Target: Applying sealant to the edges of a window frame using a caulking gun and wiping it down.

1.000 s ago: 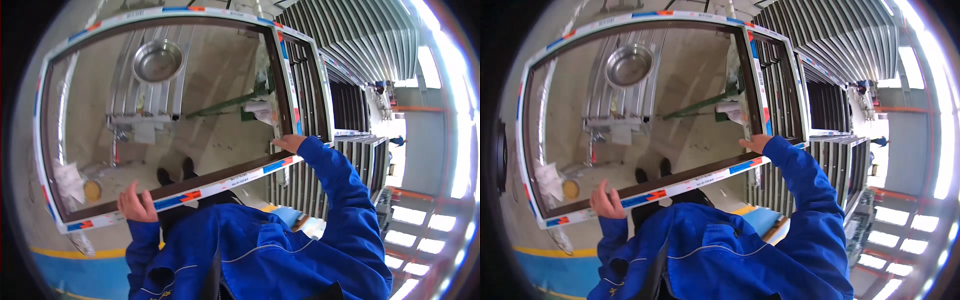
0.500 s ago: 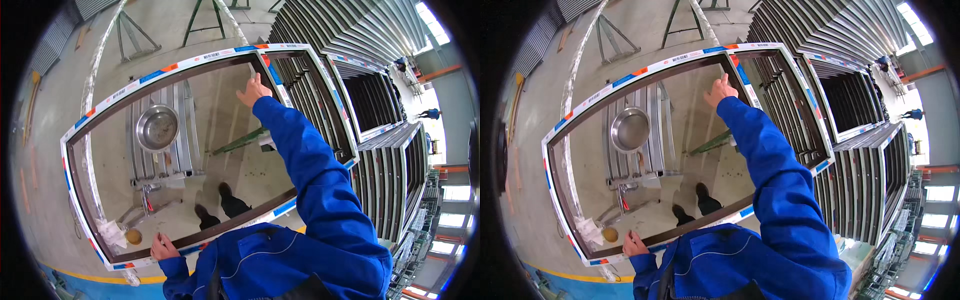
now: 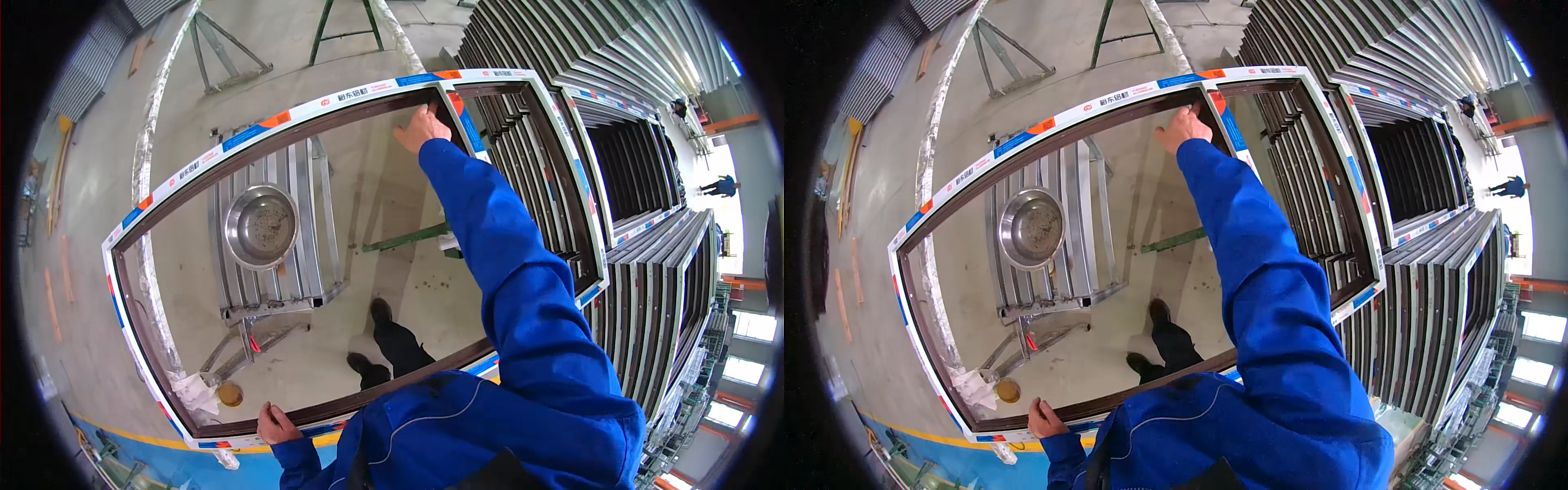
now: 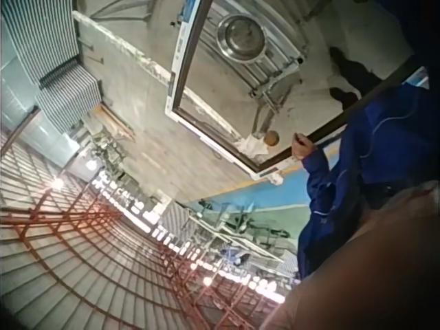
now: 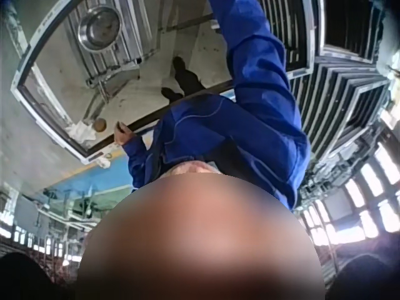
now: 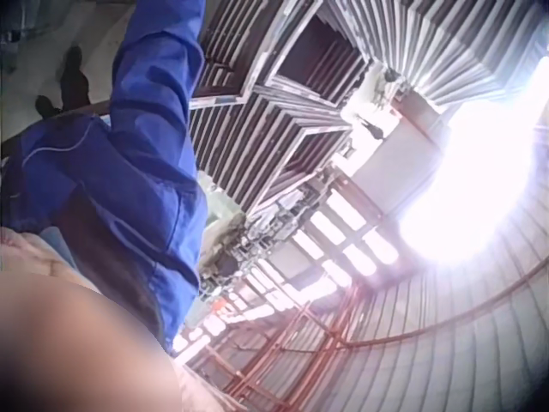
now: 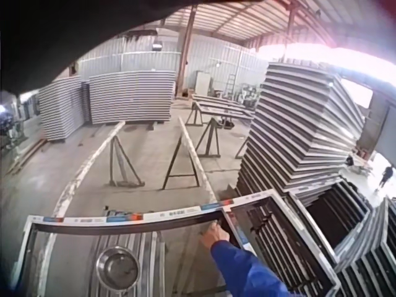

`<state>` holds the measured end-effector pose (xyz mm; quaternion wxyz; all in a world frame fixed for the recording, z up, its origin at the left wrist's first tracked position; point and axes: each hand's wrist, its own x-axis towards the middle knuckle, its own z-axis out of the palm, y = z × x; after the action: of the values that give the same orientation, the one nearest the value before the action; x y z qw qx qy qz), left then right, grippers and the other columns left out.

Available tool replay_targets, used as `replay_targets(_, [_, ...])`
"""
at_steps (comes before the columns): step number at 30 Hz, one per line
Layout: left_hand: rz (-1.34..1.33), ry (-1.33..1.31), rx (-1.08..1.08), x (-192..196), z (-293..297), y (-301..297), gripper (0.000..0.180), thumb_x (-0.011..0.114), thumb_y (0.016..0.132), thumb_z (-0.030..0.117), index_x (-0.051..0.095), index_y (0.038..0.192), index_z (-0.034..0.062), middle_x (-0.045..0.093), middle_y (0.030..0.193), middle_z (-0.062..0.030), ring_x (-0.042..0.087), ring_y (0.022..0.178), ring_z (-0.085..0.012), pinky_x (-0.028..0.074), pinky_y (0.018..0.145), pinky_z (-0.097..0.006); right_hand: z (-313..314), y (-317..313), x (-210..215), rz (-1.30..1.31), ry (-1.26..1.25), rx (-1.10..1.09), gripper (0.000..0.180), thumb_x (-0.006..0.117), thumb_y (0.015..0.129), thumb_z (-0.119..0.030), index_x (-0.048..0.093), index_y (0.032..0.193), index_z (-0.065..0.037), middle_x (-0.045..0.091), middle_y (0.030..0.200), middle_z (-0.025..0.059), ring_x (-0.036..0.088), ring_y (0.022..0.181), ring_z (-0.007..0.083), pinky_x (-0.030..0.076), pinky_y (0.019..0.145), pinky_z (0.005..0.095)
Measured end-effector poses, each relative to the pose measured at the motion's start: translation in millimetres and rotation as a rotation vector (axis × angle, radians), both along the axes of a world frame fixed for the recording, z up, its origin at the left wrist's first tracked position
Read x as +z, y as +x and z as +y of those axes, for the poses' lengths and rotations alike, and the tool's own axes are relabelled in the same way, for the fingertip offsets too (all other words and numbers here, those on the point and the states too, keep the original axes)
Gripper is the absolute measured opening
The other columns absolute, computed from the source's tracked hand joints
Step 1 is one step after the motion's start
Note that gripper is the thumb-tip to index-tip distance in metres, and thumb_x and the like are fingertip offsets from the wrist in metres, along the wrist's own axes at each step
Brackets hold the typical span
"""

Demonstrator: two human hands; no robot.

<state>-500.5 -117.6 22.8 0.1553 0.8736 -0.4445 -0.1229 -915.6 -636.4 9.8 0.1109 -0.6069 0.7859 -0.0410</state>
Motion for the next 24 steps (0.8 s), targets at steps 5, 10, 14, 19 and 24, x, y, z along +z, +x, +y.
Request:
replay_targets(5, [-0.066,0.011,-0.013,2,0,-1,0.029,0.054,0.093,0.024,0.065,0.105,0.0006,0.067,0.096,-0.0166,0.061,0.09,-0.0328,0.043,0.086,-0.042,-3,6,0,0.001,-0.057,-0.056,0.079,0.066,0.074,-0.05,0.045,0.127,0.004,0.023,0.15,0.0295,0.061,0.112,0.03,0.052,0.088,0.0415])
replay_targets(10, [-0.072,0.007,-0.019,3,-3,-4,0.027,0.054,0.092,0.023,0.065,0.103,0.0004,0.066,0.096,-0.0172,0.06,0.09,-0.0335,0.043,0.085,-0.042,-4,8,-9,-0.006,-0.086,-0.03,0.076,0.068,0.073,-0.049,0.046,0.124,0.004,0.024,0.149,0.0295,0.06,0.112,0.034,0.051,0.089,0.0412])
replay_targets(14, [-0.077,0.02,-0.011,4,-4,-5,0.026,0.056,0.092,0.022,0.066,0.102,-0.0001,0.066,0.095,-0.0177,0.06,0.089,-0.0341,0.044,0.083,-0.043,-12,8,-11,-0.014,-0.076,-0.034,0.077,0.068,0.073,-0.05,0.046,0.122,0.005,0.026,0.148,0.0297,0.059,0.113,0.0345,0.05,0.09,0.0407])
replay_targets(19, [-0.056,0.022,-0.019,1,-4,-2,0.026,0.056,0.091,0.022,0.066,0.101,0.0001,0.067,0.094,-0.0177,0.061,0.088,-0.0343,0.045,0.082,-0.043,-19,2,-4,-0.038,-0.023,-0.023,0.076,0.065,0.075,-0.053,0.047,0.12,0.005,0.033,0.144,0.0299,0.061,0.111,0.0315,0.05,0.089,0.0414])
replay_targets(24, [-0.091,0.017,-0.071,0,-4,-1,0.026,0.055,0.091,0.022,0.067,0.099,0.0003,0.068,0.093,-0.0183,0.063,0.084,-0.0341,0.048,0.077,-0.042,-11,12,-7,-0.013,-0.119,-0.008,0.079,0.062,0.076,-0.058,0.048,0.12,0.006,0.031,0.145,0.0312,0.063,0.106,0.0342,0.051,0.086,0.0423])
